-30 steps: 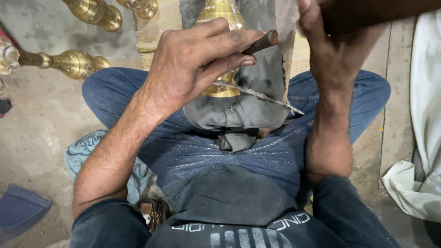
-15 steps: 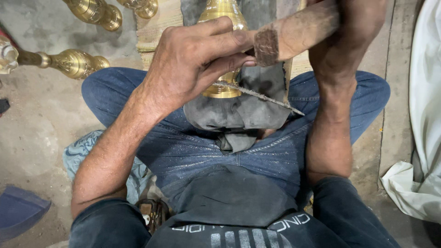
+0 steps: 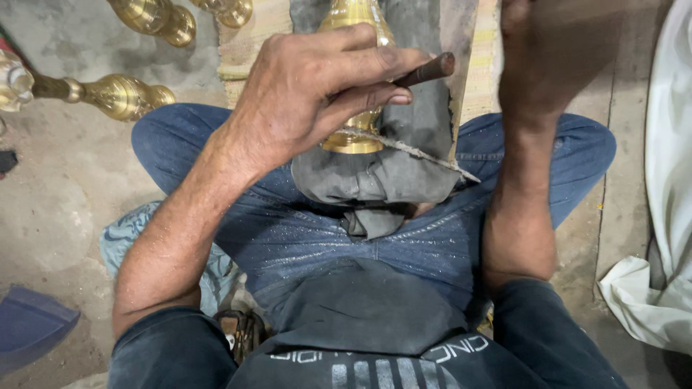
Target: The person sits cross-legged on the floor with a brass vase held against a cloth pad on their lap. They hold a chisel against the vase surface and strike it with a wooden mallet, engraving decorative patterns, repositioning the chisel and rotating the vase to work different areas.
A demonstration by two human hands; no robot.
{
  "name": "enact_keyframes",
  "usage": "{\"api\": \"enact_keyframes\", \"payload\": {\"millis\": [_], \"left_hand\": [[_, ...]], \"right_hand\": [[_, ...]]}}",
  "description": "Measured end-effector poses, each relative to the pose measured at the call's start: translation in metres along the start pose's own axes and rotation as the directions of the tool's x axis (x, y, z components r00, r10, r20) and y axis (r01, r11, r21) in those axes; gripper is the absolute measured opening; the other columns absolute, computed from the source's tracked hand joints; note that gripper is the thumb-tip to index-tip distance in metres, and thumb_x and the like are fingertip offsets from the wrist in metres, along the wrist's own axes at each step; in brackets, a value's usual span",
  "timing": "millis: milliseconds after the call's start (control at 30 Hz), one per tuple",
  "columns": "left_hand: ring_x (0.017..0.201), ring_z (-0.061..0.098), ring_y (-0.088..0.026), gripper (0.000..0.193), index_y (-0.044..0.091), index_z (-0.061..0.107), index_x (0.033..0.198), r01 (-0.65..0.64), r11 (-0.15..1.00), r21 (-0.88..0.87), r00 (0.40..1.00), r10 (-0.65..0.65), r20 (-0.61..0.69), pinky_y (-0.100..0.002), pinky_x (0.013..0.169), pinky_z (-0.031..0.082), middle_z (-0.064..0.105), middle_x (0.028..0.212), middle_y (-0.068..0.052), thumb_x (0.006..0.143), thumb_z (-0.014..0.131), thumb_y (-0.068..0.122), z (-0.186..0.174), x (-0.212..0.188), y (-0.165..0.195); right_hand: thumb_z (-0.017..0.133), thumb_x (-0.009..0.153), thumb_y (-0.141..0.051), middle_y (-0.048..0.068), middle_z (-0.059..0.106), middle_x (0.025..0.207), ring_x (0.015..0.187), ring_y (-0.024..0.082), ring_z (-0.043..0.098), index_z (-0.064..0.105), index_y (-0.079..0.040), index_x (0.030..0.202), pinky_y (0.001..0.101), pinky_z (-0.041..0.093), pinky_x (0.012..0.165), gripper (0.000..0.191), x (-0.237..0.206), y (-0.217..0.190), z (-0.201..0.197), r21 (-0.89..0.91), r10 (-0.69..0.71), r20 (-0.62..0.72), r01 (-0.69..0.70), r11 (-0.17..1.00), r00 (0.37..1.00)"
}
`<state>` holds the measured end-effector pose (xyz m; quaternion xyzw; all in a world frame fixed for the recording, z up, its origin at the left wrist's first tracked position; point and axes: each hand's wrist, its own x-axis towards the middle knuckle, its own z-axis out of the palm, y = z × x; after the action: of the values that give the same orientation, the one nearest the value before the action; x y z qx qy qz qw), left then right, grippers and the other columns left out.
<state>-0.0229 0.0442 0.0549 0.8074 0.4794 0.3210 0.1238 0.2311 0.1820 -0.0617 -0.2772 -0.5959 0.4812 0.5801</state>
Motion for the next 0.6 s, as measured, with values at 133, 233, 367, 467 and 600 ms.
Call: {"api": "enact_keyframes", "payload": {"millis": [133, 233, 367, 467, 600], "left_hand": [[0.084, 0.07, -0.017, 0.035, 0.015, 0.067, 0.138, -0.018, 1.0, 0.011, 1.0, 0.018, 0.007, -0.034, 0.073, 0.055, 0.067, 0.099, 0.0, 0.106, 0.077, 0.025, 0.0, 0.001, -0.003], [0.081, 0.068, -0.017, 0.034, 0.015, 0.068, 0.138, -0.017, 1.0, 0.017, 1.0, 0.017, 0.014, -0.034, 0.07, 0.054, 0.066, 0.097, 0.0, 0.108, 0.079, 0.027, 0.001, 0.0, -0.004], [0.085, 0.069, -0.016, 0.031, 0.015, 0.066, 0.136, -0.07, 0.998, 0.007, 0.997, 0.07, -0.017, -0.031, 0.072, 0.055, 0.066, 0.103, -0.001, 0.108, 0.075, 0.026, 0.002, -0.001, -0.006], [0.078, 0.065, -0.017, 0.034, 0.015, 0.069, 0.138, -0.038, 0.999, 0.019, 0.999, 0.037, 0.03, -0.035, 0.067, 0.052, 0.063, 0.096, -0.001, 0.106, 0.076, 0.026, 0.002, -0.001, -0.008], [0.079, 0.067, -0.017, 0.031, 0.016, 0.069, 0.136, -0.043, 0.999, 0.028, 0.999, 0.042, 0.034, -0.034, 0.067, 0.052, 0.063, 0.096, -0.001, 0.108, 0.075, 0.028, 0.001, 0.0, -0.01]], "right_hand": [[0.079, 0.102, -0.009, 0.007, 0.063, 0.111, 0.103, 0.02, 0.062, 0.036, -0.013, 0.139, 0.0365, 0.054, 0.091, 0.057, -0.003, 0.006, -0.004, -0.054, -0.066, -0.035, 0.064, 0.996, 0.997], [0.079, 0.104, -0.008, 0.009, 0.062, 0.116, 0.107, 0.022, 0.062, 0.039, -0.01, 0.137, 0.0378, 0.053, 0.093, 0.052, -0.003, 0.012, -0.008, -0.102, -0.131, -0.029, 0.128, 0.987, 0.991], [0.079, 0.103, -0.009, 0.011, 0.062, 0.115, 0.105, 0.024, 0.062, 0.044, -0.006, 0.133, 0.0387, 0.052, 0.091, 0.045, -0.005, 0.017, -0.013, -0.275, -0.221, -0.018, 0.208, 0.939, 0.975], [0.079, 0.103, -0.009, 0.012, 0.062, 0.114, 0.104, 0.025, 0.063, 0.048, -0.004, 0.13, 0.0395, 0.052, 0.09, 0.041, -0.005, 0.018, -0.018, -0.496, -0.323, 0.009, 0.285, 0.82, 0.946], [0.078, 0.103, -0.01, 0.013, 0.061, 0.114, 0.102, 0.027, 0.063, 0.053, 0.0, 0.125, 0.0404, 0.051, 0.087, 0.036, -0.005, 0.017, -0.021, -0.763, -0.401, 0.164, 0.373, 0.528, 0.901]]}}
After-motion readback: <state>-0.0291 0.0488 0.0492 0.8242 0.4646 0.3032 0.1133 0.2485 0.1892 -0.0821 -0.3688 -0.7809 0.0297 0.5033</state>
